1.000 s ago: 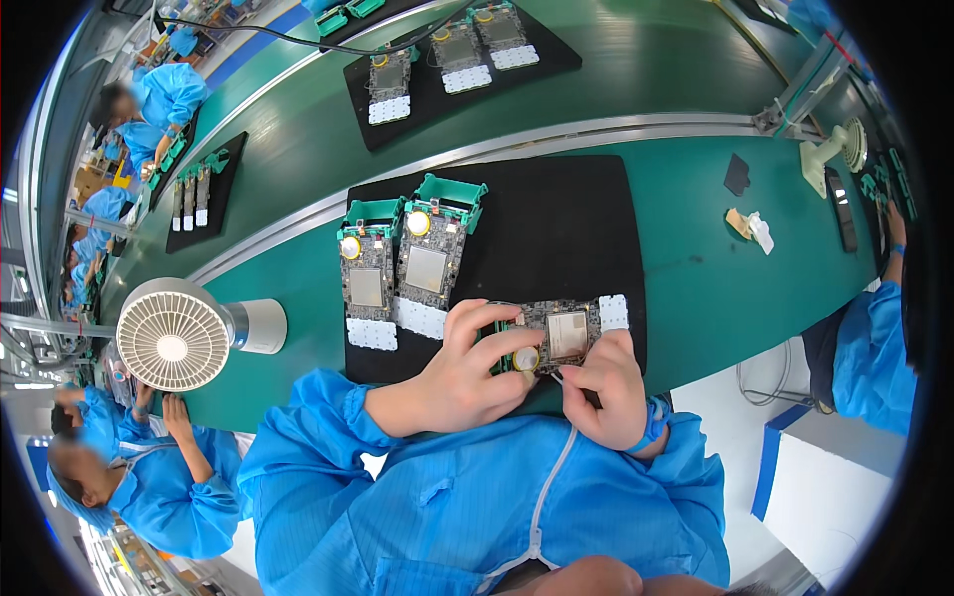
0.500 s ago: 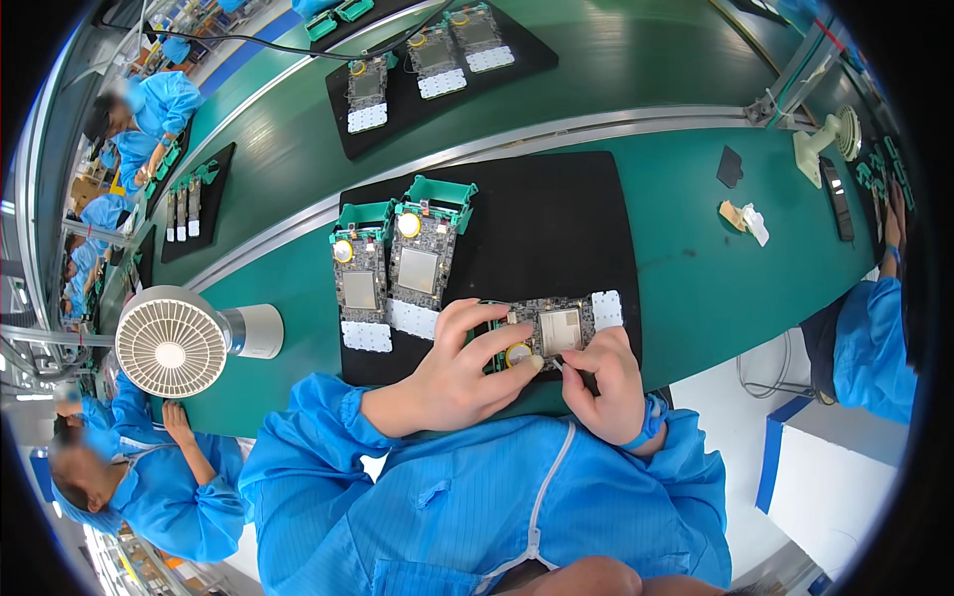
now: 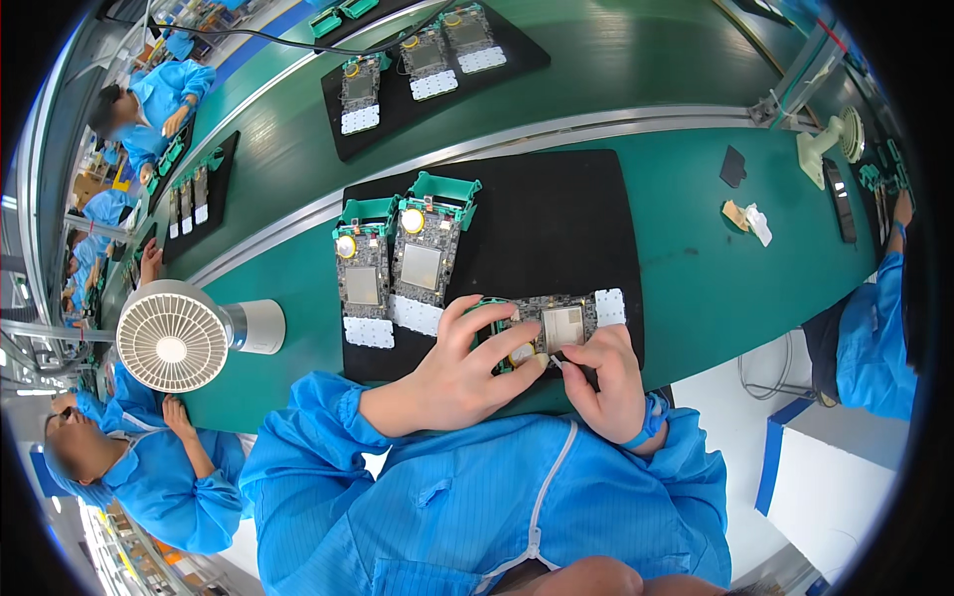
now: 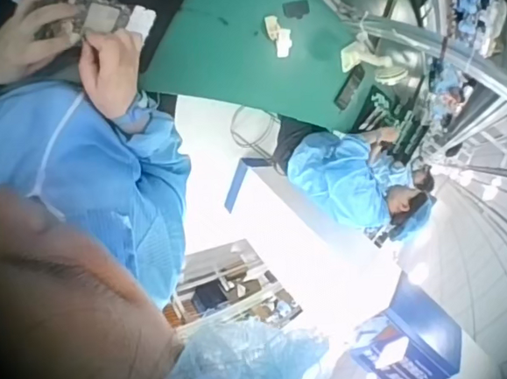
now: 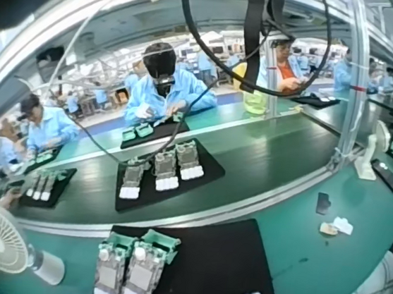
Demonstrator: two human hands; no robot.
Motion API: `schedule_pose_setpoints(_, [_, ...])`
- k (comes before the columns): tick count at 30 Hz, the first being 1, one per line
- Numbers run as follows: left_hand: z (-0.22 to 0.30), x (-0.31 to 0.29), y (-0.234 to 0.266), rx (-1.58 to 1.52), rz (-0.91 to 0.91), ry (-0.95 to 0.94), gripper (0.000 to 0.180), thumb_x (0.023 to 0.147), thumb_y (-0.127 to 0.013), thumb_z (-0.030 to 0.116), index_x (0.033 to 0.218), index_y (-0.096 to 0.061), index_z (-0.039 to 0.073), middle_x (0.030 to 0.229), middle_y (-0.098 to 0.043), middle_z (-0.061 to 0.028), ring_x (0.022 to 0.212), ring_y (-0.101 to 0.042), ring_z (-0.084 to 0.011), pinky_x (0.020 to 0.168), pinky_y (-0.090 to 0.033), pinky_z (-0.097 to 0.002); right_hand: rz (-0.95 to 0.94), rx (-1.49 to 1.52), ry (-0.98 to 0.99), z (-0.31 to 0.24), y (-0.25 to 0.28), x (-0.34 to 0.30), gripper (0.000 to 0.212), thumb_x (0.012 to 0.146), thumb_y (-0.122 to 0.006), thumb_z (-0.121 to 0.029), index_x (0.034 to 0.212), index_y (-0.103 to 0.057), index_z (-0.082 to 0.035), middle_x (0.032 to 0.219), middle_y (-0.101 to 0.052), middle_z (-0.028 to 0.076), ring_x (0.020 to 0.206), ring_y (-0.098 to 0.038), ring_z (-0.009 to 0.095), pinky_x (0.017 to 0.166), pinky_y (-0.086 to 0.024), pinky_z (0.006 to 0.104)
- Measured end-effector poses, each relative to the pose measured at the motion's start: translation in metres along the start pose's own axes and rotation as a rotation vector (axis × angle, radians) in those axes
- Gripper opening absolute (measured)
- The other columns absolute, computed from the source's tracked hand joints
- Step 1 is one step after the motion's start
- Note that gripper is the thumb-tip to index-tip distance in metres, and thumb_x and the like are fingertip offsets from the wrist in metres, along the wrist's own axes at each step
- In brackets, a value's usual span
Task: Assembling electronic components on a production line by attaching parts and stickers to circuit boards.
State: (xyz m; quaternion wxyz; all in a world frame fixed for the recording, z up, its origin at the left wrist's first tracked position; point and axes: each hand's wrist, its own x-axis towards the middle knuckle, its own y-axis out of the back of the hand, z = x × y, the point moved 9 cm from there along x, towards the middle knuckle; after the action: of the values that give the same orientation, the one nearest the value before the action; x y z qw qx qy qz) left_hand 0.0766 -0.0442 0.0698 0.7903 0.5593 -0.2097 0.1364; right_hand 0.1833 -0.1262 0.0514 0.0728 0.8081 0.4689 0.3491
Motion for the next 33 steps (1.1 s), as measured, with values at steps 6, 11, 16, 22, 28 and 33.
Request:
schedule_pose_setpoints(6, [0.002,-0.004,0.001,0.06,-0.013,-0.042,0.032,0.07,-0.07,0.017,0.102,-0.066,0.016,0.125,-0.054,-0.0112,0.115,-0.048,-0.0336,0.094,-0.04,-0.0533,0.004,-0.102,-0.009,-0.008,-0.006,0.005,0.03,0.075,-0.068,0.004,0.1,-0.057,-0.007,0.077,-0.056,0.01,0.07,-0.053,0.031,0.066,-0.04,0.0423])
schedule_pose_setpoints(11, [0.006,-0.004,0.007,-0.006,0.062,-0.048,0.027,0.073,-0.071,0.015,0.099,-0.063,0.013,0.125,-0.052,-0.0133,0.117,-0.047,-0.0351,0.092,-0.039,-0.0539,-0.029,-0.045,-0.233,0.01,-0.007,-0.011,0.021,0.081,-0.065,0.003,0.1,-0.058,-0.002,0.086,-0.056,0.014,0.081,-0.056,0.032,0.07,-0.046,0.0394])
schedule_pose_setpoints(16, [0.009,0.004,0.017,-0.036,-0.002,0.045,0.045,0.074,-0.076,0.021,0.113,-0.059,0.007,0.128,-0.05,-0.0157,0.122,-0.045,-0.0356,0.097,-0.038,-0.0498,-0.023,-0.332,-0.089,-0.008,0.016,0.012,0.026,0.084,-0.063,0.003,0.11,-0.062,-0.003,0.088,-0.054,0.013,0.081,-0.053,0.03,0.072,-0.044,0.0394])
schedule_pose_setpoints(22, [-0.009,0.014,0.001,0.148,-0.33,0.271,0.081,0.068,-0.082,0.029,0.134,-0.045,-0.001,0.117,-0.055,-0.0179,0.113,-0.05,-0.0338,0.093,-0.038,-0.0433,-0.176,-0.767,0.018,-0.005,0.011,0.036,0.043,0.076,-0.057,0.006,0.117,-0.062,-0.005,0.098,-0.055,0.013,0.094,-0.052,0.033,0.083,-0.044,0.0436])
schedule_pose_setpoints(28, [0.008,0.053,0.045,0.434,0.062,-0.181,0.045,0.079,-0.062,0.018,0.124,-0.057,0.01,0.121,-0.057,-0.0103,0.122,-0.047,-0.0319,0.104,-0.034,-0.0508,-0.085,-0.565,-0.125,0.001,0.043,0.021,0.029,0.086,-0.05,0.007,0.113,-0.061,0.001,0.093,-0.054,0.017,0.09,-0.053,0.035,0.078,-0.045,0.0426])
schedule_pose_setpoints(33, [-0.015,0.046,0.014,0.503,0.068,0.021,0.04,0.084,-0.056,0.017,0.123,-0.057,0.01,0.128,-0.055,-0.0129,0.125,-0.047,-0.0326,0.105,-0.036,-0.0513,-0.104,-0.458,-0.151,-0.001,0.04,-0.008,0.025,0.087,-0.056,0.001,0.112,-0.061,0.0,0.091,-0.057,0.02,0.084,-0.056,0.038,0.074,-0.046,0.045])
